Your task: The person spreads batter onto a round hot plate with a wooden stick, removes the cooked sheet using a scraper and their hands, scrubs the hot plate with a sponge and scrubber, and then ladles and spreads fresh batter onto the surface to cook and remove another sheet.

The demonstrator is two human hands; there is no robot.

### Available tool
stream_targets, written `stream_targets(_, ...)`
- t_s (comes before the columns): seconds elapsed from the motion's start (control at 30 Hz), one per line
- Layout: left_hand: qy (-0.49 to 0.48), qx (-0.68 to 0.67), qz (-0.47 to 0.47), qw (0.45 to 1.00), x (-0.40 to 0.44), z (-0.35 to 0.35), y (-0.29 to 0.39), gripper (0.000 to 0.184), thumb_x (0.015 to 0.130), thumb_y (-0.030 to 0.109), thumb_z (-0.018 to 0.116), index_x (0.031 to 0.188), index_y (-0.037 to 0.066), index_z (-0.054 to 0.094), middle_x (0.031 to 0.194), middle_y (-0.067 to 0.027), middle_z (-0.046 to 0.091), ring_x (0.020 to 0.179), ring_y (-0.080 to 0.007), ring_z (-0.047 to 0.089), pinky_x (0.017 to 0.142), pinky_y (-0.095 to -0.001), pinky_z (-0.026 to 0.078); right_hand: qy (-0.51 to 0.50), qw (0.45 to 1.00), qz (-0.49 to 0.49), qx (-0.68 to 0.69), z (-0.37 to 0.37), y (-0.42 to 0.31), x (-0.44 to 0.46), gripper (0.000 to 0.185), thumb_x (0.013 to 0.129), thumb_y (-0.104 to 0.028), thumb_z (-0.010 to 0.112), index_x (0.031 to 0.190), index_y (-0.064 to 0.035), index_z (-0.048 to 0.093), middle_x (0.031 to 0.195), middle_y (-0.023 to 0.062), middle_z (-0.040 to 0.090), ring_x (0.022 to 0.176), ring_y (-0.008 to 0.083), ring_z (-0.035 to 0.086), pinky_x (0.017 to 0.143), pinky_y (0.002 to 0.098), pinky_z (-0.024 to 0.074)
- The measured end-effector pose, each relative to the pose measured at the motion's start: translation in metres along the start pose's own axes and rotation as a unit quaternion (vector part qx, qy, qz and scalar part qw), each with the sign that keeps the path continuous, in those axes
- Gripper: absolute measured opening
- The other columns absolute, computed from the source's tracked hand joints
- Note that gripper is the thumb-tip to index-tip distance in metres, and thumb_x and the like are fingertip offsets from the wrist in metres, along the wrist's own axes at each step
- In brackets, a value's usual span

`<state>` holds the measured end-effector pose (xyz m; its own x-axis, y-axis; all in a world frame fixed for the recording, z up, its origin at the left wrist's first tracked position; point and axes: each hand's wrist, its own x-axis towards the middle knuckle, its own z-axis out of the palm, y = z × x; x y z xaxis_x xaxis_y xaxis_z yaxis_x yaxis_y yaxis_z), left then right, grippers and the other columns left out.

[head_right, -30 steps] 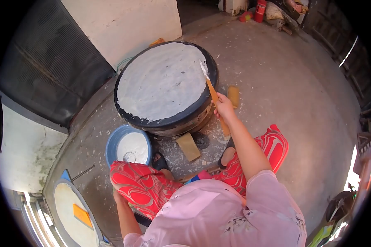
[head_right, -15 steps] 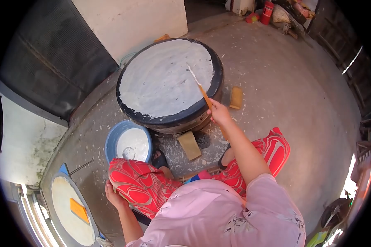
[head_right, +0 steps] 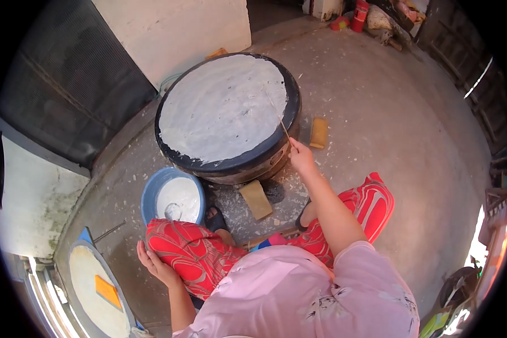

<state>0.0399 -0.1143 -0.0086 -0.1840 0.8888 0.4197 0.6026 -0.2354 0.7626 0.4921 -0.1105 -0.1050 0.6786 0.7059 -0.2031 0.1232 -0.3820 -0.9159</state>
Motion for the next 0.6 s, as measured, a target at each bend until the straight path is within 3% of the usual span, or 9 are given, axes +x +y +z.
stream_targets(0.03,0.000,0.001,-0.002,1.000,-0.001,0.000,-0.001,0.039,0.095,0.022,0.034,0.124,-0.003,0.042,0.133,-0.0178,0.036,0.124,-0.0295,0.033,0.103,-0.0385,0.025,0.078,0.981,-0.144,-0.108,0.005,0.018,-0.002,0.036,0.093,-0.015,0.041,0.128,-0.0182,0.047,0.078,0.0019,0.057,0.054,0.0085,0.046,0.047,0.0232,0.0396)
stream_targets(0.1,0.003,0.007,0.013,1.000,-0.002,0.001,-0.002,0.039,0.095,0.022,0.034,0.124,-0.003,0.042,0.133,-0.0181,0.035,0.124,-0.0299,0.033,0.103,-0.0390,0.024,0.052,0.960,-0.205,-0.182,0.009,0.010,-0.029,0.038,0.094,-0.014,0.038,0.131,-0.0180,0.043,0.077,0.0014,0.058,0.051,0.0057,0.041,0.044,0.0206,0.0356)
stream_targets(0.13,0.003,0.007,0.012,1.000,-0.002,0.002,-0.002,0.039,0.095,0.022,0.034,0.124,-0.003,0.042,0.133,-0.0181,0.035,0.124,-0.0299,0.033,0.103,-0.0390,0.024,-0.064,0.995,-0.060,-0.037,0.007,-0.022,-0.051,0.038,0.094,-0.014,0.037,0.132,-0.0165,0.042,0.077,0.0019,0.058,0.051,0.0059,0.042,0.044,0.0205,0.0367)
stream_targets(0.17,0.005,0.010,0.019,1.000,-0.002,0.002,-0.001,0.040,0.095,0.023,0.033,0.124,-0.003,0.042,0.133,-0.0184,0.035,0.124,-0.0300,0.033,0.103,-0.0392,0.024,-0.177,0.974,0.089,0.111,0.005,-0.041,-0.063,0.038,0.095,-0.013,0.036,0.132,-0.0150,0.041,0.077,0.0023,0.057,0.052,0.0061,0.042,0.044,0.0205,0.0377)
stream_targets(0.37,0.001,0.026,0.020,0.999,-0.001,0.002,0.002,0.041,0.095,0.023,0.031,0.123,-0.005,0.042,0.133,-0.0192,0.035,0.124,-0.0307,0.032,0.103,-0.0397,0.024,-0.126,0.982,0.085,0.114,0.009,-0.030,-0.038,0.037,0.094,-0.017,0.037,0.132,-0.0152,0.041,0.076,0.0039,0.057,0.054,0.0085,0.048,0.047,0.0234,0.0414)
stream_targets(0.43,0.000,0.029,0.022,0.999,-0.002,0.002,0.002,0.041,0.095,0.023,0.031,0.123,-0.005,0.042,0.133,-0.0192,0.035,0.124,-0.0308,0.033,0.103,-0.0397,0.024,-0.046,0.986,-0.092,-0.128,0.015,-0.027,-0.032,0.036,0.091,-0.019,0.044,0.127,-0.0167,0.047,0.075,0.0060,0.057,0.060,0.0131,0.052,0.057,0.0298,0.0454)
stream_targets(0.47,0.001,0.027,0.019,0.999,-0.002,0.002,0.001,0.041,0.095,0.023,0.032,0.123,-0.005,0.042,0.133,-0.0192,0.036,0.124,-0.0309,0.033,0.103,-0.0397,0.023,-0.048,0.986,-0.091,-0.129,0.018,-0.024,-0.031,0.036,0.091,-0.019,0.044,0.127,-0.0167,0.047,0.075,0.0060,0.057,0.060,0.0131,0.052,0.057,0.0298,0.0454)
stream_targets(0.53,0.002,0.028,0.015,0.999,-0.002,0.002,0.001,0.041,0.095,0.023,0.032,0.123,-0.005,0.042,0.132,-0.0191,0.036,0.124,-0.0309,0.033,0.103,-0.0398,0.023,0.033,0.914,-0.174,-0.364,0.029,-0.031,-0.036,0.036,0.088,-0.020,0.049,0.124,-0.0181,0.051,0.074,0.0078,0.057,0.065,0.0164,0.055,0.066,0.0332,0.0456)
stream_targets(0.6,0.004,0.021,0.006,1.000,-0.003,0.002,0.001,0.041,0.095,0.023,0.032,0.123,-0.005,0.043,0.132,-0.0194,0.036,0.124,-0.0311,0.033,0.103,-0.0399,0.023,0.025,0.907,-0.199,-0.371,0.039,-0.028,-0.036,0.035,0.088,-0.019,0.048,0.123,-0.0173,0.051,0.075,0.0067,0.057,0.064,0.0153,0.054,0.063,0.0316,0.0454)
